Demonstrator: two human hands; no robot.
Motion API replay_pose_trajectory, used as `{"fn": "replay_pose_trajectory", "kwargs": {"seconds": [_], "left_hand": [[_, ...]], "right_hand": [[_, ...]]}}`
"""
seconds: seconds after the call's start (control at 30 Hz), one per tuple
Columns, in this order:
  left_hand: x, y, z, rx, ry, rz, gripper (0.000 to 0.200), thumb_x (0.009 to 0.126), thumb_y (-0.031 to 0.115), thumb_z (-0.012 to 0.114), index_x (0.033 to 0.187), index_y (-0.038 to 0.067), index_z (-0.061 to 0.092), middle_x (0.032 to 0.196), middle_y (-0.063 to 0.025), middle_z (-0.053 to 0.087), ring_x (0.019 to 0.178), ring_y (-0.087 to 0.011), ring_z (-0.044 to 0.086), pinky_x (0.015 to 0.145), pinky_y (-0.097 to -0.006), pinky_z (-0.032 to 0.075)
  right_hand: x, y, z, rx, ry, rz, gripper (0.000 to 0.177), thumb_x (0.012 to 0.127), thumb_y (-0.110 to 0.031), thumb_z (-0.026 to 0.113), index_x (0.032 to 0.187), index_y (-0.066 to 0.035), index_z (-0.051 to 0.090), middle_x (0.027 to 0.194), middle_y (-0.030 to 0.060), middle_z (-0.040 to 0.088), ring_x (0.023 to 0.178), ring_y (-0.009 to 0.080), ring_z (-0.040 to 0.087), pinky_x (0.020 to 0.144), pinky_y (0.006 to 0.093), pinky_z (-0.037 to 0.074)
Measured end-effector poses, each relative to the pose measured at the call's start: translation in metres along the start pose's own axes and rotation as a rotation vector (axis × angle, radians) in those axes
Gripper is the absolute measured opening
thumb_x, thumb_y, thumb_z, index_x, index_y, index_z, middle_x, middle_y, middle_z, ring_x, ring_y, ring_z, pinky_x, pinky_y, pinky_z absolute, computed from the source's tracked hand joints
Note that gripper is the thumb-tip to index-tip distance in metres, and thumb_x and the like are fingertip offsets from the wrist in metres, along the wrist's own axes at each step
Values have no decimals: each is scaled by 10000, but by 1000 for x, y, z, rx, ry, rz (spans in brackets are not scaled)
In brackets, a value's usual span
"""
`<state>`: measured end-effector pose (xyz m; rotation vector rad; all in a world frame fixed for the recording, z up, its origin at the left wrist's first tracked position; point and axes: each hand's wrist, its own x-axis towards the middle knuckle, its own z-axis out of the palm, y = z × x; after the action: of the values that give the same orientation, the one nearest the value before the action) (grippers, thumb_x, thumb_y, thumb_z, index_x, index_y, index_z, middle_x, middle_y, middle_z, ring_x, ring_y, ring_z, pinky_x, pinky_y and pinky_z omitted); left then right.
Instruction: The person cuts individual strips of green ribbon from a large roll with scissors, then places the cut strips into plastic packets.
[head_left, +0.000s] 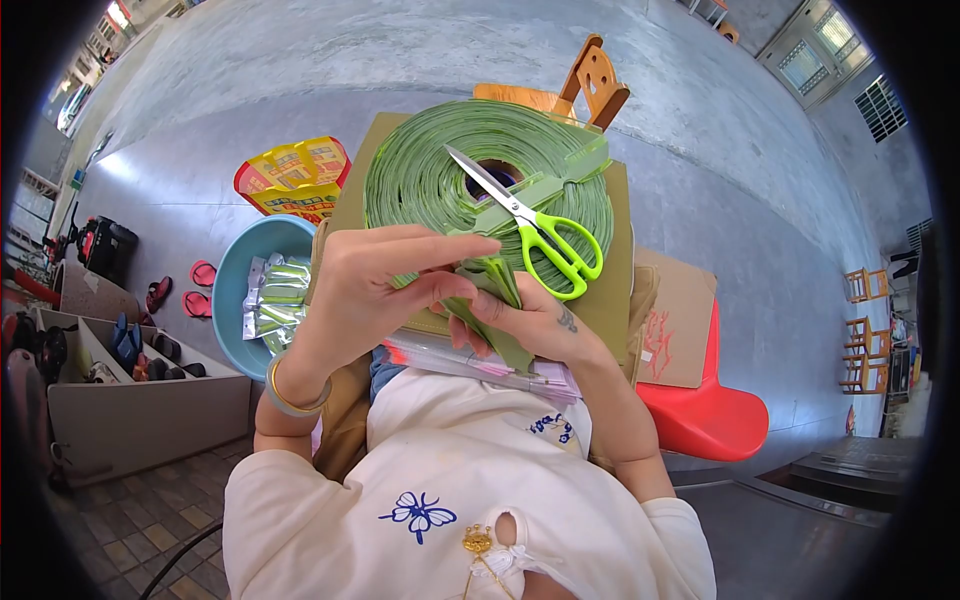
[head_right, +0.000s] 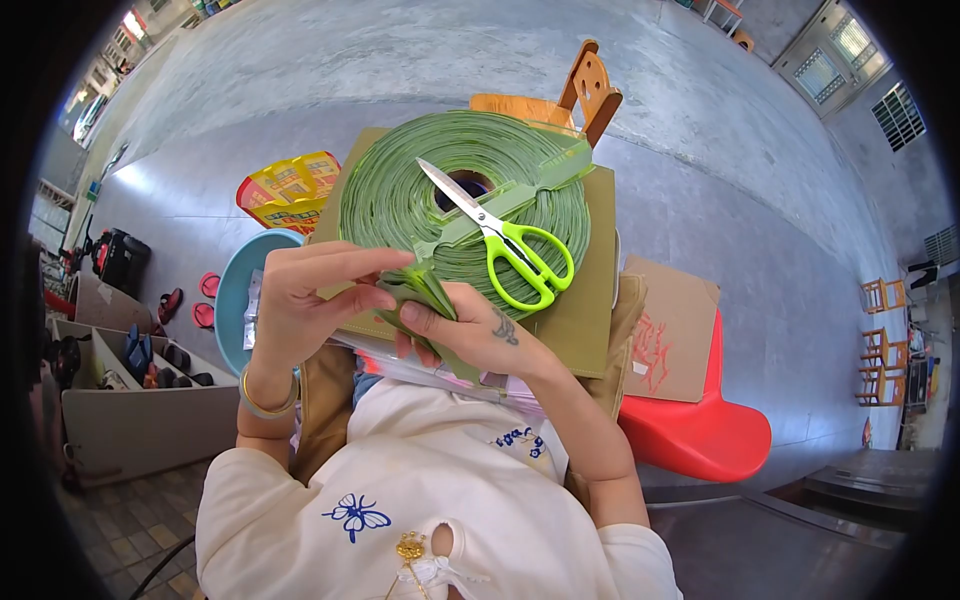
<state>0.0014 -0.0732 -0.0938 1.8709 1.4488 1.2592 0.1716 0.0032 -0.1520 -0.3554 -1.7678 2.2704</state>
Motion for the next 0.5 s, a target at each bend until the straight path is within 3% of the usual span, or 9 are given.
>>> {"fn": "replay_pose_trajectory", "kwargs": {"seconds": [0.13, 0.5], "left_hand": [[-2, -7, -1, -7, -2, 62, 243, 654, -52, 702, 890, -5, 678, 753, -70, 660, 645, -113, 628, 566, -200, 487], [-7, -13, 6, -136, 121, -54, 194, 663, -66, 697, 851, -27, 670, 742, -81, 659, 664, -105, 631, 590, -185, 478]], "right_hand": [[0, -1, -2, 64, -55, 49, 284, 938, -298, 448, 1036, -39, 510, 749, 52, 581, 572, 87, 522, 508, 220, 424], [-2, 5, -1, 167, -71, 26, 306, 932, -316, 458, 1055, -40, 504, 770, 64, 592, 584, 89, 525, 513, 226, 432]]}}
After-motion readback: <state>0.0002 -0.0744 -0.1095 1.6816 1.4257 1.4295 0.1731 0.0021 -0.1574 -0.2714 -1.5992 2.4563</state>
